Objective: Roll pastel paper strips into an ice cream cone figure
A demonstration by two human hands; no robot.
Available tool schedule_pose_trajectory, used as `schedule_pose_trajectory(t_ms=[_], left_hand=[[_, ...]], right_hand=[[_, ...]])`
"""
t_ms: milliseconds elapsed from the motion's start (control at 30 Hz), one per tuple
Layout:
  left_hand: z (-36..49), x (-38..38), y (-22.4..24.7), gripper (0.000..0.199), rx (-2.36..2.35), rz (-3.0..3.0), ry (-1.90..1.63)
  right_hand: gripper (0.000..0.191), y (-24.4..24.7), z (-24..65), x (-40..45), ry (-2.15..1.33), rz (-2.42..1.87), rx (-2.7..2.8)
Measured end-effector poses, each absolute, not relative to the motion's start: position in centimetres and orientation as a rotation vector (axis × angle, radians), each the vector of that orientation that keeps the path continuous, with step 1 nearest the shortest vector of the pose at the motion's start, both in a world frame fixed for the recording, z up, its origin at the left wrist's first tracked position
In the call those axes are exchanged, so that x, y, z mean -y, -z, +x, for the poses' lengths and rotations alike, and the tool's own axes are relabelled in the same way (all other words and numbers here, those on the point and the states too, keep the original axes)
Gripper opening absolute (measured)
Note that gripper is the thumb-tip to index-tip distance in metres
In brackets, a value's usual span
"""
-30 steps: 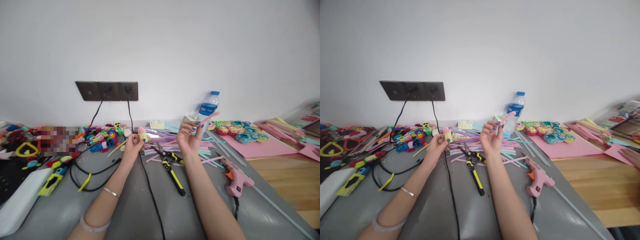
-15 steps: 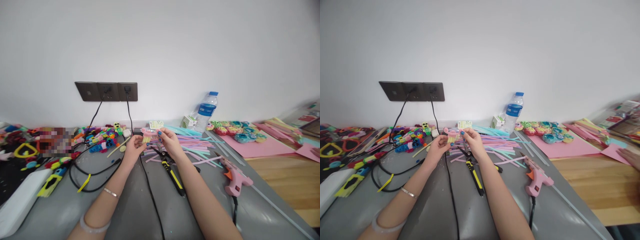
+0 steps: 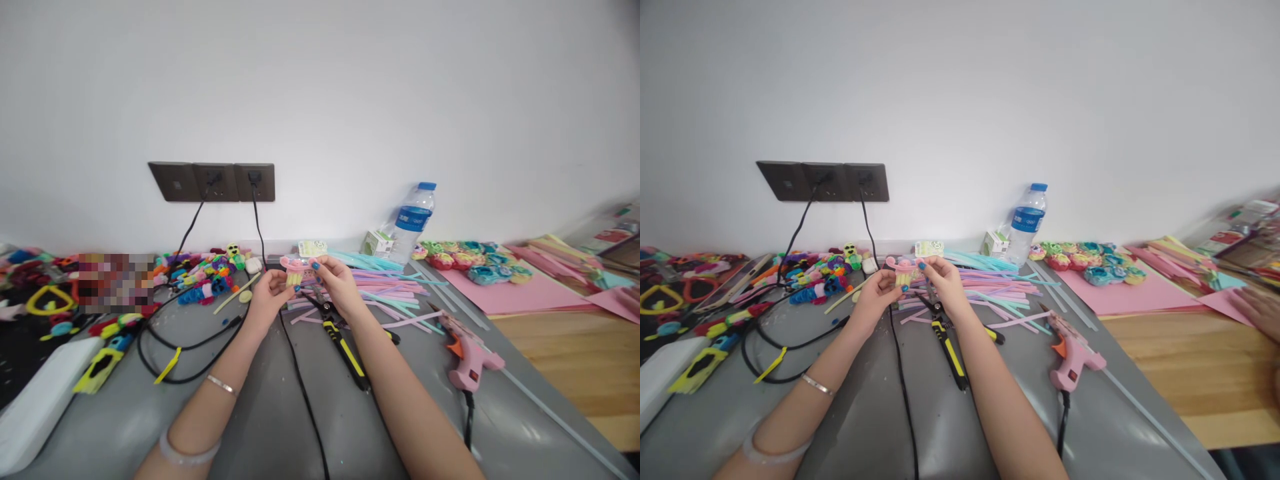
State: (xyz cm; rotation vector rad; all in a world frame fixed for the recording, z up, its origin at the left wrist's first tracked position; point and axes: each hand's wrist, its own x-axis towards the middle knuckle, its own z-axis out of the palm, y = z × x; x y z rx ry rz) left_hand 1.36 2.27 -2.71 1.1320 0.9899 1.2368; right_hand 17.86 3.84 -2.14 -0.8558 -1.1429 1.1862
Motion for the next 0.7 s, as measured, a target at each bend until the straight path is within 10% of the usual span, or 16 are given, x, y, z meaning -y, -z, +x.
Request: schedule_pose_trajectory(t_ms=[700], left_hand=[[1.19, -2.37, 2.88, 0.034, -1.010, 1.195, -1.238]], right_hand=[[0.040, 1.63, 17.63, -3.58, -1.167, -0.889, 1.212]])
